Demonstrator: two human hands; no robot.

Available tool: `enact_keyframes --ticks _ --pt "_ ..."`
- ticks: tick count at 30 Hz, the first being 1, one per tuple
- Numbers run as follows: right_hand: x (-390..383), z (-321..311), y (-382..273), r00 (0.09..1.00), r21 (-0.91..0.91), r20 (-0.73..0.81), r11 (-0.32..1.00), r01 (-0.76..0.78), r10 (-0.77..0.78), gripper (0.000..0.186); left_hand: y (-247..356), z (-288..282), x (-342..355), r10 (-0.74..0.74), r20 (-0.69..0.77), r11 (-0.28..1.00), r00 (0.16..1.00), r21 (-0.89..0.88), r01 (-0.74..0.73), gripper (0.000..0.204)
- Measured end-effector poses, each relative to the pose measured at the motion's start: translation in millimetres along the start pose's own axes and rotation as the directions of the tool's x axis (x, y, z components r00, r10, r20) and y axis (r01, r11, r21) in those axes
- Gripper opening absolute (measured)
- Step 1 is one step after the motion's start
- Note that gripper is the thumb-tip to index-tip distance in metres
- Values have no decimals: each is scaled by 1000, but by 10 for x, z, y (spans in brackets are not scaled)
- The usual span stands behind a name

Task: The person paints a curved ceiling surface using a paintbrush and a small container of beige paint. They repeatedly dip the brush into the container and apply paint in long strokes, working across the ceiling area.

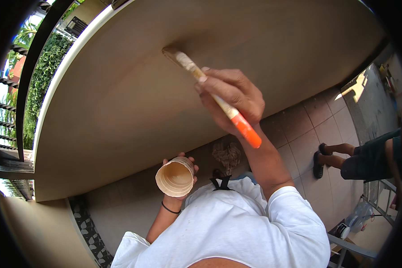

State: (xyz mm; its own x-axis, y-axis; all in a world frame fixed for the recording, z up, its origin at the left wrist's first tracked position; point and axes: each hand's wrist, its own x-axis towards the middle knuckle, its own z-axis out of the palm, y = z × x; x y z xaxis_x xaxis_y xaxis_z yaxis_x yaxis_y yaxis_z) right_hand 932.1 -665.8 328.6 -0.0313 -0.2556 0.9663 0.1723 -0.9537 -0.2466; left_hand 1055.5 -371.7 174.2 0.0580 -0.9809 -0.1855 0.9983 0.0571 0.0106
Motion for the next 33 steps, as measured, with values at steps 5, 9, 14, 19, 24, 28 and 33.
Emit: enact_keyframes --ticks 5,9,14,19,24,28,33 --pt "429 -997 672 899 -230 -393 925 -301 195 18 106 -117 -21 -81 113 996 990 -16 84 71" --pt "500 -1260 774 844 -298 -527 908 -294 101 17 -26 14 -35 -38 19 998 999 -53 39 65" --pt "276 -253 233 986 -485 -19 864 134 -164 36 -41 -160 79 -87 110 996 990 -23 91 69" --pt "161 129 -264 990 1 72 992 124 -123 28 -239 153 239 -46 50 997 998 68 43 68" --pt "481 -665 602 965 228 -124 953 -199 231 18 -462 143 502 -67 84 998 994 2 67 67" --pt "775 -1650 1228 870 144 -373 946 -289 322 16 -695 179 646 -28 56 999 998 -43 31 66" --pt "1013 -2795 2039 837 -162 -525 948 -273 151 17 -924 267 853 -54 33 998 998 -21 54 65"
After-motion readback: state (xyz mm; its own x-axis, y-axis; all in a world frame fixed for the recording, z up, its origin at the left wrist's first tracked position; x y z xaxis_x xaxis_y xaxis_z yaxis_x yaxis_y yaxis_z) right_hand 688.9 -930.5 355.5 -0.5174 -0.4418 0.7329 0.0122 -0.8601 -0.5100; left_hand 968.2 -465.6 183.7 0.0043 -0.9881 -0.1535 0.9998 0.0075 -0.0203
